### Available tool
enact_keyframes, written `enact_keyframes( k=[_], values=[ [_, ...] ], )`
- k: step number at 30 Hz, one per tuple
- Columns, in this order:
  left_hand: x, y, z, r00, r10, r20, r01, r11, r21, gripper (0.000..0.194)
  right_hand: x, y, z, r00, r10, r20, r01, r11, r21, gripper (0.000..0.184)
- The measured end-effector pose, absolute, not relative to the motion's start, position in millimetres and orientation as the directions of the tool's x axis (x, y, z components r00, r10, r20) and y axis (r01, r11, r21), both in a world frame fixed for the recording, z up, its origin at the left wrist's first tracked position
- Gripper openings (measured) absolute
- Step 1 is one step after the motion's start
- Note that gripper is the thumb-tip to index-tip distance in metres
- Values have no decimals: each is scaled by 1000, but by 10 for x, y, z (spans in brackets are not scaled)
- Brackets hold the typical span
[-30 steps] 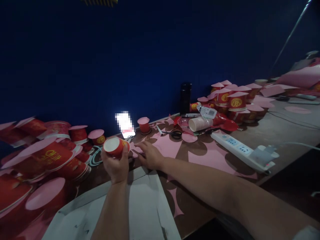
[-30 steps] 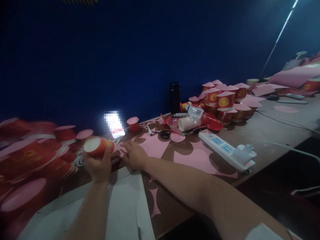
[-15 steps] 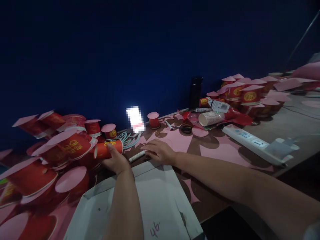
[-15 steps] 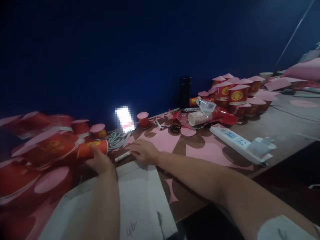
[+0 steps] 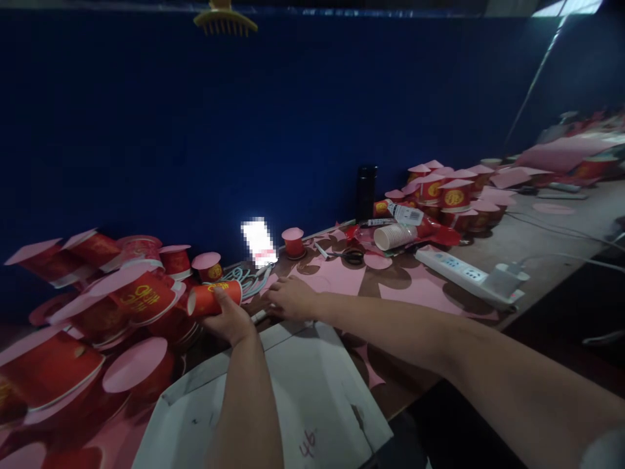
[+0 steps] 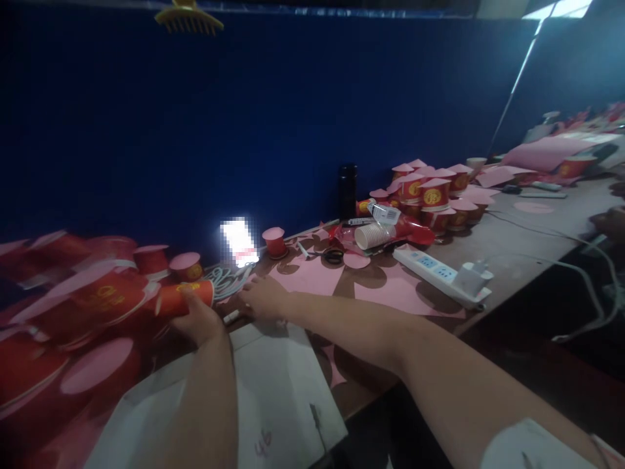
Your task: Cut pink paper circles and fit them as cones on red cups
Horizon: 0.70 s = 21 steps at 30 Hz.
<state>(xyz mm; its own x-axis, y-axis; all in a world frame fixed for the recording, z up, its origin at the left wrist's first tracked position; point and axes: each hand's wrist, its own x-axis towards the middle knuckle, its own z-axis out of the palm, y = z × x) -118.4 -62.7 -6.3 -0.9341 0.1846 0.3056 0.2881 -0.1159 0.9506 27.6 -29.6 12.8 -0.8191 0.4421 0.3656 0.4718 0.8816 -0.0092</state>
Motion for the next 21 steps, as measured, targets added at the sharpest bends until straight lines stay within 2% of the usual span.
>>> enact_keyframes(
  k=[5,8,15,18,21],
  values=[
    [-1133,-634,6,-895,176,409,370,-220,903,65,148,-376,98,-831,467,302,498,867,30,36],
    [-1099,-656,50,-870,193,453,402,-254,880,71,148,-397,47,-828,472,303,500,866,17,26],
    [-1061,-683,71,-845,178,504,472,-194,860,61,112,-410,43,-843,466,269,490,872,26,18],
    [-1051,-700,89,-849,173,500,476,-162,864,62,165,-389,89,-829,459,320,504,861,71,19],
    [-1044,-705,108,-836,177,520,498,-154,853,66,374,-303,181,-767,527,367,574,819,23,19]
  ],
)
